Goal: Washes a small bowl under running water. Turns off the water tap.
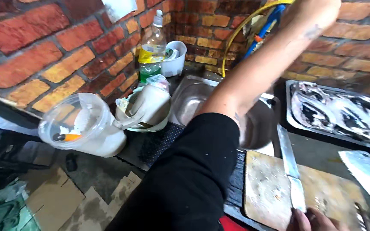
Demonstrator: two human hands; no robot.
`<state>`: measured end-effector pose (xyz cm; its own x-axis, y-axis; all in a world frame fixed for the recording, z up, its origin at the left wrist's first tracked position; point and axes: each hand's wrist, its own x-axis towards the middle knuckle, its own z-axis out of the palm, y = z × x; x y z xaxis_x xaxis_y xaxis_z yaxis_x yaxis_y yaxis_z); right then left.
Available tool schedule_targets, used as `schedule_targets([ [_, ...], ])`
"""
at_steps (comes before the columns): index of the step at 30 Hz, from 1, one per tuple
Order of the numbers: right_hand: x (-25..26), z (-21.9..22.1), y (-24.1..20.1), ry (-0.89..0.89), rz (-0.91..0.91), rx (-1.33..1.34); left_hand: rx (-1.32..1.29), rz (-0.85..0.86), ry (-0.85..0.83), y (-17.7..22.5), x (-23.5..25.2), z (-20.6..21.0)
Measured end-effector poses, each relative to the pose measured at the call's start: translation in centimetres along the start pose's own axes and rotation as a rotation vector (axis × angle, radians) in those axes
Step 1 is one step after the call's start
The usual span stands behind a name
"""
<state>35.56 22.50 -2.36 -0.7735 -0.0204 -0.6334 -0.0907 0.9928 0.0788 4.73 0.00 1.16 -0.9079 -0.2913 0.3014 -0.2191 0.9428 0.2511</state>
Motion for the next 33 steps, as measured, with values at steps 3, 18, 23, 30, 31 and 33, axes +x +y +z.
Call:
schedule_targets([
  [3, 14.9, 12.0, 13.0, 0.502, -0.187, 0.212, 0.032, 0.06, -0.045, -0.4, -0.2, -0.4],
  [18, 20.6, 6.7, 15.6, 0.598, -0.824, 0.6, 0.245, -0.509, -0.057, -19.0, -25.5, -11.6],
  [23, 19.7, -2.5, 7.7, 0.787, -0.97, 0.446, 0.46, -0.873, -0.188, -26.1, -30.3, -8.5],
  [30, 20.3, -14.3, -4.9, 1.006, -1.08, 0.431, 0.252, -1.142, -0.155, -25.0, -31.4, -7.5],
  [31, 20.8, -15.6, -6.2, 1.016, -1.055, 0.433, 0.272, -1.162, -0.16, -25.1, -31.3, -7.3],
  [33, 21.5, -17.7, -8.3, 1.021, -1.014, 0.429, 0.319, -1.188, -0.163, -25.7, -31.2, -6.9],
])
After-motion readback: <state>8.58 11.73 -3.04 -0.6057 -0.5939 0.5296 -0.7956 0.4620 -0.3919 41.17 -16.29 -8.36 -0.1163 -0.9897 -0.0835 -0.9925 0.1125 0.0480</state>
